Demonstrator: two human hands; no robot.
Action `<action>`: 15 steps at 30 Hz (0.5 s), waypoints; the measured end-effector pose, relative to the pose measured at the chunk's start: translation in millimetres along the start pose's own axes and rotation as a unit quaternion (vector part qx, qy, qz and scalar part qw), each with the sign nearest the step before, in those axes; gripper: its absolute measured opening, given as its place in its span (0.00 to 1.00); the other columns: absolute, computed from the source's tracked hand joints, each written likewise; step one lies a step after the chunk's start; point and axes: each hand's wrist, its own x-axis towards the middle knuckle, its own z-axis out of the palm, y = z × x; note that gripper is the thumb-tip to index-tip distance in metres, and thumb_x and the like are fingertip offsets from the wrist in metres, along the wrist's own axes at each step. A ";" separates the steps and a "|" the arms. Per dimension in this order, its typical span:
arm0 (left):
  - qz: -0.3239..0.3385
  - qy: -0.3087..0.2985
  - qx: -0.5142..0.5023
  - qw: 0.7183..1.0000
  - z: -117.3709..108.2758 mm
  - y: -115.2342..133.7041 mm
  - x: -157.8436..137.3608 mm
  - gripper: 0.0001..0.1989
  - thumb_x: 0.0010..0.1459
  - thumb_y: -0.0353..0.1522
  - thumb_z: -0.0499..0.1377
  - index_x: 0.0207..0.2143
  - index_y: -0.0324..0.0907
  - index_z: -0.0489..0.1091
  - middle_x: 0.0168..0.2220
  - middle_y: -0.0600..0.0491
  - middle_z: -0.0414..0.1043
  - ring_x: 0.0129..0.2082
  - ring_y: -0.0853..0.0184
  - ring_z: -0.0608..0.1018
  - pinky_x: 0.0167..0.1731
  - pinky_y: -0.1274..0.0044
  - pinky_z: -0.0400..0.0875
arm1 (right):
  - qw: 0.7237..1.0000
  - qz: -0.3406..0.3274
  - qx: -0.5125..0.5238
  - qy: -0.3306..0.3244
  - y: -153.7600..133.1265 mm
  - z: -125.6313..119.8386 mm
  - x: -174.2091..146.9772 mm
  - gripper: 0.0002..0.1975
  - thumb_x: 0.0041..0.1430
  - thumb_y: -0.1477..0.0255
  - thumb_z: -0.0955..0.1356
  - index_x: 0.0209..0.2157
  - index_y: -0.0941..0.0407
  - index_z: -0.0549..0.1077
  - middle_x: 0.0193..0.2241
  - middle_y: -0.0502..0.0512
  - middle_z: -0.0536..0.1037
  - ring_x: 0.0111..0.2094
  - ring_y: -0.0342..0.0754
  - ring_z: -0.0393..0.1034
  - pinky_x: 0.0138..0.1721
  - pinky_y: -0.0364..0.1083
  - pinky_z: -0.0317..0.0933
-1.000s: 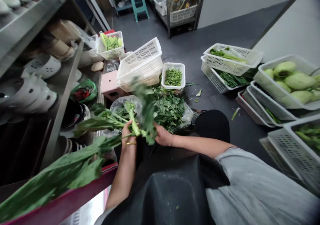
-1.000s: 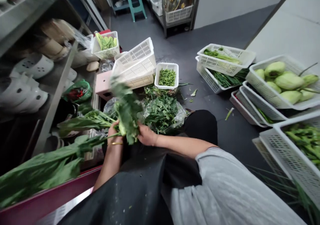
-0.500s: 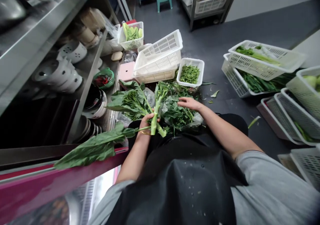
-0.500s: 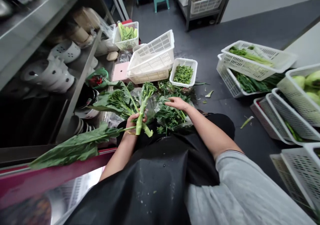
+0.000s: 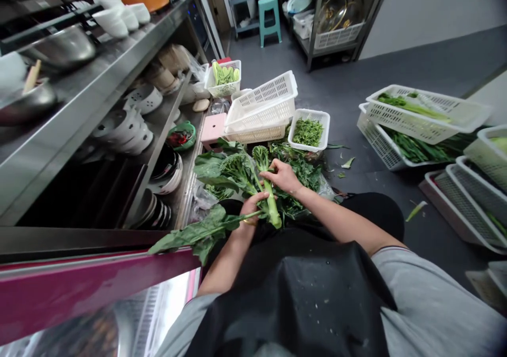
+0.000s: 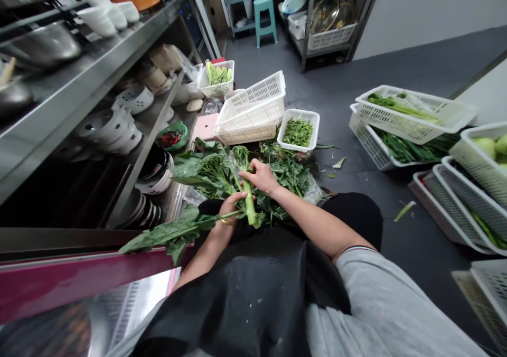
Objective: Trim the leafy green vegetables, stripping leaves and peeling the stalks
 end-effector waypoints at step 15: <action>0.162 -0.010 0.101 0.982 8.5 13.7 -15.6 0.23 0.41 0.31 0.65 0.44 0.43 0.72 0.33 0.54 0.76 0.31 0.64 0.78 0.34 0.74 0.72 | 0.944 -0.060 -0.316 -0.066 -34.2 -25.3 -18.4 0.19 0.65 0.61 0.57 0.32 0.58 0.72 0.28 0.57 0.76 0.30 0.46 0.69 0.28 0.42 0.52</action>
